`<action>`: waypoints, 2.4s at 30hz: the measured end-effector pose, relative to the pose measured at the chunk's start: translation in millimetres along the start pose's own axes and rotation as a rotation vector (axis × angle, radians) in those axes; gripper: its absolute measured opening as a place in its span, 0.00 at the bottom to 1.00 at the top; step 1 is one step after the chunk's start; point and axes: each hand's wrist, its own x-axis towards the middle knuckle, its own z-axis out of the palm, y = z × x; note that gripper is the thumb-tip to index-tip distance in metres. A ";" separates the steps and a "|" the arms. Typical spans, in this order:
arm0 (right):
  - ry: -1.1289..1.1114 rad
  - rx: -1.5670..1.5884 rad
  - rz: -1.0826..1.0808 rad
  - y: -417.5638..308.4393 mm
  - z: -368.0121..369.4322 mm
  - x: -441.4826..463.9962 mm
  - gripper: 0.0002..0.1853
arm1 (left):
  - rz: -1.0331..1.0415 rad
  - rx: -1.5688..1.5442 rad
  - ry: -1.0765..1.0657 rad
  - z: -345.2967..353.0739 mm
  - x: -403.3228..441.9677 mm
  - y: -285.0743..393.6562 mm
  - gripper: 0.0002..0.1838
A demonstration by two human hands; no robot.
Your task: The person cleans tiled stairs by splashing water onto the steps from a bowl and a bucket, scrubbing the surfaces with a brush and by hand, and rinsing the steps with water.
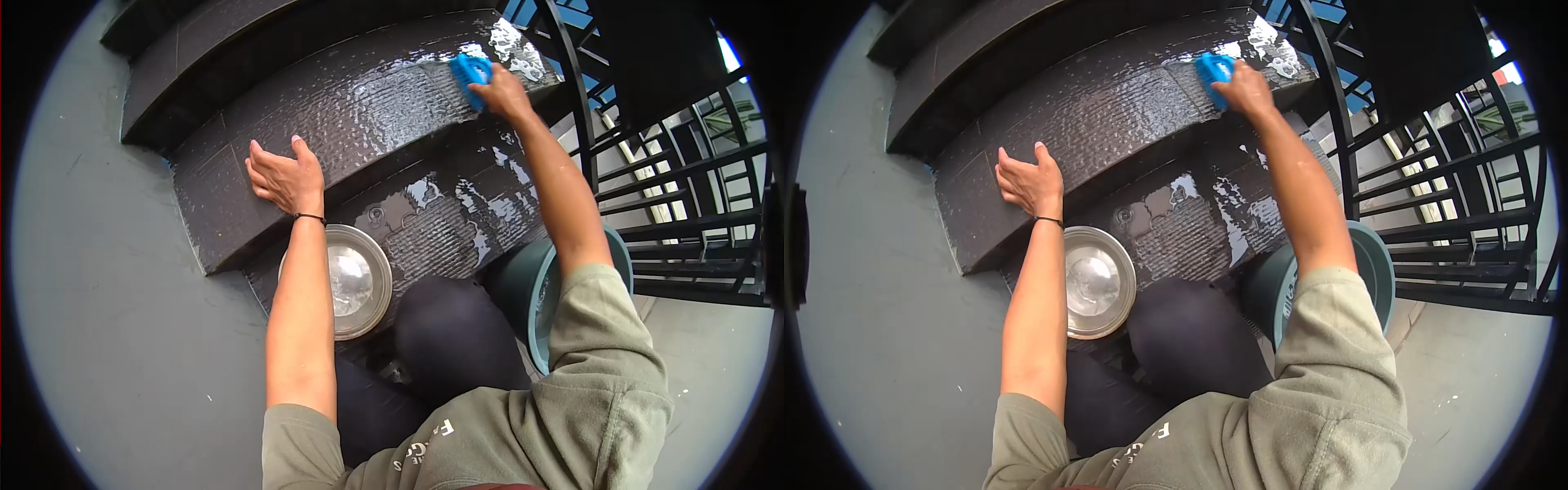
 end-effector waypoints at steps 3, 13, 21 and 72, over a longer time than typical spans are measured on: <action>0.167 -0.190 0.319 107.9 -26.2 29.3 0.28 | 0.039 0.201 -0.176 -1.7 3.5 14.1 0.49; 0.199 -0.085 0.344 128.4 -15.1 45.3 0.23 | 0.106 0.397 -0.175 1.5 -2.2 21.4 0.46; 0.081 -0.218 -0.142 59.6 -10.7 24.2 0.17 | 0.136 0.425 -0.093 4.7 -3.1 20.1 0.41; 0.242 -0.227 0.182 125.8 35.7 176.9 0.15 | 0.100 0.395 -0.177 0.5 2.1 26.2 0.38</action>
